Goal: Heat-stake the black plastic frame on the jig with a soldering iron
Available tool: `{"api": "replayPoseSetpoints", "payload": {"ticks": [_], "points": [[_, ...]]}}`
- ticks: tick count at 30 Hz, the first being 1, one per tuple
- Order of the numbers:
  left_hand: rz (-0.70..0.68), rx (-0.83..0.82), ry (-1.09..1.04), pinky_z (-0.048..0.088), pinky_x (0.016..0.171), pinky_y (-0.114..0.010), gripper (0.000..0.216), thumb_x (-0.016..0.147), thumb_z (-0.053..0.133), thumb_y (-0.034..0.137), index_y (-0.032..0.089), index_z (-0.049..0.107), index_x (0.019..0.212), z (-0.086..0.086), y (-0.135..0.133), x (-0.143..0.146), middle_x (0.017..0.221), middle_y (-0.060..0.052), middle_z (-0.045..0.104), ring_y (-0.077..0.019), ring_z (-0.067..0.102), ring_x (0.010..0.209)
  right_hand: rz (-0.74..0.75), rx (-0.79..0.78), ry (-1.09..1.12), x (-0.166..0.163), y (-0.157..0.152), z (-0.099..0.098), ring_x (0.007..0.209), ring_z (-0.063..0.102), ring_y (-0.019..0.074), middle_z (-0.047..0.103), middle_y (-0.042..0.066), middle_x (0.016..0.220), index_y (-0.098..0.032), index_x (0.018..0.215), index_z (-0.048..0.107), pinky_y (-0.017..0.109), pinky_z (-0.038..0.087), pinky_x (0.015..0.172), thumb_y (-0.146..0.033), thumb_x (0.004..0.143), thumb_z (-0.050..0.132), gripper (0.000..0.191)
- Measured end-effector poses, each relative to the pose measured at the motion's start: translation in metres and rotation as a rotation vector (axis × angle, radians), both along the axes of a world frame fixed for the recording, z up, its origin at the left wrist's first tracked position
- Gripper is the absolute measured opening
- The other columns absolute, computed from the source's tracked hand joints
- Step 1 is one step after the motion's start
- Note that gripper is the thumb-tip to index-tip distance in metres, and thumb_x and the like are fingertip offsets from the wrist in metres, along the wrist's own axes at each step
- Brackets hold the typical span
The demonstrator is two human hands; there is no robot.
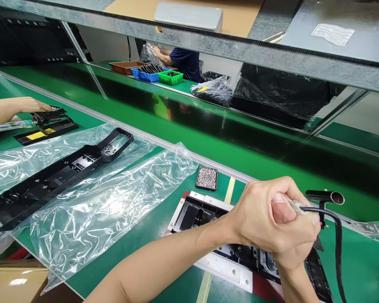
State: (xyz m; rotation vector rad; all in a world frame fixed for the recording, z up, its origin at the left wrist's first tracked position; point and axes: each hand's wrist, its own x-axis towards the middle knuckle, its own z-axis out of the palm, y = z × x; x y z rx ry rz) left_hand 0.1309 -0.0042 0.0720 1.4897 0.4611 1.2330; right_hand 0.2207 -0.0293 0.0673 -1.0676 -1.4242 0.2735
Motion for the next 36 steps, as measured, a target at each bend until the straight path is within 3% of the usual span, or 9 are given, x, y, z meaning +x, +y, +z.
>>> {"api": "replayPoseSetpoints", "payload": {"ticks": [3, 10, 19, 25, 29, 36], "points": [[0.005, -0.008, 0.013, 0.058, 0.072, -0.030, 0.018, 0.071, 0.073, 0.024, 0.018, 0.059, 0.081, 0.000, 0.000, 0.000, 0.085, -0.004, 0.072, -0.0198, 0.069, 0.075, 0.009, 0.019, -0.016, -0.001, 0.000, 0.002, 0.045, 0.034, 0.0090, 0.038, -0.002, 0.049, -0.021, 0.053, 0.040, 0.023, 0.029, 0.036, -0.051, 0.093, 0.066, 0.057], [0.004, -0.001, -0.006, 0.057, 0.069, -0.027, 0.018, 0.072, 0.073, 0.026, 0.018, 0.060, 0.082, -0.001, 0.000, 0.001, 0.085, -0.003, 0.072, -0.0184, 0.068, 0.075, -0.022, 0.074, -0.082, -0.006, 0.002, 0.012, 0.044, 0.026, 0.0066, 0.035, -0.003, 0.048, -0.019, 0.049, 0.039, 0.025, 0.010, 0.034, -0.043, 0.091, 0.073, 0.059], [0.004, -0.005, -0.026, 0.056, 0.068, -0.028, 0.015, 0.074, 0.071, 0.024, 0.017, 0.060, 0.080, -0.002, 0.001, 0.001, 0.082, -0.002, 0.070, -0.0178, 0.067, 0.073, -0.022, 0.021, -0.037, -0.003, 0.000, 0.001, 0.045, 0.031, 0.0084, 0.036, -0.003, 0.049, -0.020, 0.051, 0.040, 0.026, 0.015, 0.035, -0.037, 0.090, 0.069, 0.051], [-0.006, -0.009, -0.022, 0.057, 0.069, -0.028, 0.019, 0.070, 0.073, 0.024, 0.017, 0.060, 0.081, -0.002, 0.001, 0.000, 0.082, -0.003, 0.071, -0.0180, 0.067, 0.073, 0.002, -0.079, 0.089, -0.001, -0.002, -0.011, 0.046, 0.034, 0.0090, 0.038, -0.003, 0.054, -0.020, 0.056, 0.043, 0.024, 0.026, 0.037, -0.035, 0.092, 0.064, 0.044], [-0.009, 0.000, -0.007, 0.056, 0.068, -0.026, 0.019, 0.071, 0.073, 0.025, 0.018, 0.061, 0.083, -0.002, 0.001, -0.001, 0.084, -0.003, 0.072, -0.0174, 0.067, 0.073, 0.039, -0.071, 0.100, -0.002, -0.002, -0.010, 0.047, 0.035, 0.0094, 0.037, -0.003, 0.054, -0.020, 0.055, 0.040, 0.024, 0.026, 0.038, -0.035, 0.090, 0.065, 0.046], [0.010, 0.022, 0.003, 0.052, 0.063, -0.025, 0.019, 0.070, 0.072, 0.028, 0.017, 0.062, 0.082, -0.003, 0.002, 0.001, 0.081, -0.002, 0.070, -0.0163, 0.065, 0.070, -0.021, -0.037, 0.039, -0.002, -0.001, -0.002, 0.045, 0.034, 0.0086, 0.039, -0.002, 0.049, -0.019, 0.051, 0.044, 0.022, 0.024, 0.036, -0.043, 0.087, 0.072, 0.052]]}}
